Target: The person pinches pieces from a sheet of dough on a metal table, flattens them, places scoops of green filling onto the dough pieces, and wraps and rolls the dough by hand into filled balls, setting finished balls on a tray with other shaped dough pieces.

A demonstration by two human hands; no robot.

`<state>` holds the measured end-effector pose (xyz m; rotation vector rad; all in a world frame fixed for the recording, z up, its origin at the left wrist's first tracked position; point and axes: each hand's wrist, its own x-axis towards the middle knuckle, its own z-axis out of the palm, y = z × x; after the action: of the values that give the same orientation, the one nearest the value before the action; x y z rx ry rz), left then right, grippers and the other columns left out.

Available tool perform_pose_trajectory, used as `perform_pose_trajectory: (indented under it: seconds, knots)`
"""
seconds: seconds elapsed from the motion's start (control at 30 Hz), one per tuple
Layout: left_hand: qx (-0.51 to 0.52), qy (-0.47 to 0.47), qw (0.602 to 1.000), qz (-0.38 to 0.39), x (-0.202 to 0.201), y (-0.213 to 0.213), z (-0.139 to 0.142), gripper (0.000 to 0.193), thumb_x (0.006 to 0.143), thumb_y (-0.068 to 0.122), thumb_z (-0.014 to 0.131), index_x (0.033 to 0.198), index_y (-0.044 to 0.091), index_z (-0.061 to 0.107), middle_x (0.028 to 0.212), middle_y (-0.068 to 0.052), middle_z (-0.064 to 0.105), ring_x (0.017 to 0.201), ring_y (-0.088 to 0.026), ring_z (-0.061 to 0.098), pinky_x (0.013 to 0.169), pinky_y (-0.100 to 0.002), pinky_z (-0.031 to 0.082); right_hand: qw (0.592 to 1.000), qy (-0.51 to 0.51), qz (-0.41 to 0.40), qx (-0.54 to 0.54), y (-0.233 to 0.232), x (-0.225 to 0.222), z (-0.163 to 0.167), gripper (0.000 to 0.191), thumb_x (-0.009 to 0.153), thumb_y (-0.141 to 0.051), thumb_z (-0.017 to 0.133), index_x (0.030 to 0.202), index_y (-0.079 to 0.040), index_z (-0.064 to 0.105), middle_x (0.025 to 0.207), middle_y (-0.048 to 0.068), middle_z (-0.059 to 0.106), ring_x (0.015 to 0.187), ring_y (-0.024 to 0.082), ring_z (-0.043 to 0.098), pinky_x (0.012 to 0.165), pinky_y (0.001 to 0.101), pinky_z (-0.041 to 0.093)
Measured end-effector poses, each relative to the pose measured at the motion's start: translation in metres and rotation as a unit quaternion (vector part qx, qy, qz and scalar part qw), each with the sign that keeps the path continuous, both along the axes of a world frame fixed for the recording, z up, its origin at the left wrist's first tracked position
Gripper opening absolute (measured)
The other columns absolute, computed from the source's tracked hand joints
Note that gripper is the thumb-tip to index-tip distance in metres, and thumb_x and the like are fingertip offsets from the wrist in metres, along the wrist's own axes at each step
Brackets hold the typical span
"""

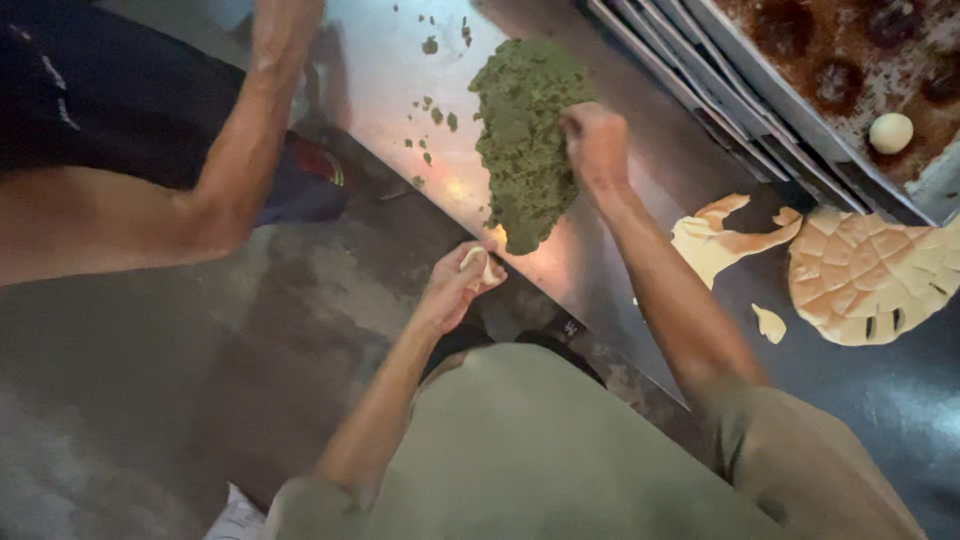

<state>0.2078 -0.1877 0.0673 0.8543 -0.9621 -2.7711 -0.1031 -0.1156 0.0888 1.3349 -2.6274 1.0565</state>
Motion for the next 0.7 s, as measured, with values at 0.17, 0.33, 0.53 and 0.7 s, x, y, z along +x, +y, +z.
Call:
perform_pose_trajectory:
  seconds: [0.17,0.33,0.53,0.7]
  knots:
    - [-0.048,0.015,0.999,0.004,-0.021,-0.023,-0.004,0.027,0.103,0.027,0.058,0.121,0.006,0.056,0.116,-0.006,0.069,0.096,-0.014,0.068,0.085,-0.032,0.06,0.985,-0.14,-0.074,-0.062,0.018,-0.003,-0.001,0.02,0.095,-0.003,0.069,0.114,-0.004,0.075,0.103,0.016,0.076,0.095,0.031,0.078,0.085,0.0395,0.059]
    - [0.024,0.074,0.997,0.027,-0.037,-0.025,-0.011,0.025,0.108,0.025,0.059,0.116,0.001,0.057,0.106,-0.01,0.067,0.089,-0.017,0.067,0.073,-0.03,0.055,0.998,0.041,-0.005,0.048,0.019,0.008,0.0,0.02,0.089,-0.003,0.073,0.108,-0.001,0.073,0.104,0.021,0.072,0.101,0.038,0.07,0.09,0.0449,0.055]
    - [0.002,-0.02,0.999,0.05,-0.046,-0.016,-0.005,0.024,0.105,0.034,0.054,0.107,0.011,0.058,0.09,-0.007,0.065,0.072,-0.012,0.063,0.053,-0.024,0.046,0.998,-0.036,-0.02,-0.045,-0.003,0.007,0.005,0.024,0.088,-0.011,0.082,0.107,-0.001,0.071,0.108,0.022,0.07,0.096,0.037,0.07,0.083,0.0421,0.056]
    - [-0.075,-0.107,0.988,0.083,-0.048,-0.008,0.008,0.044,0.107,0.047,0.049,0.09,0.008,0.058,0.07,-0.004,0.057,0.052,-0.009,0.052,0.039,-0.022,0.035,0.968,-0.216,-0.046,-0.121,0.007,-0.006,0.003,0.026,0.095,-0.006,0.075,0.12,-0.005,0.069,0.112,0.012,0.071,0.103,0.025,0.071,0.091,0.0364,0.059]
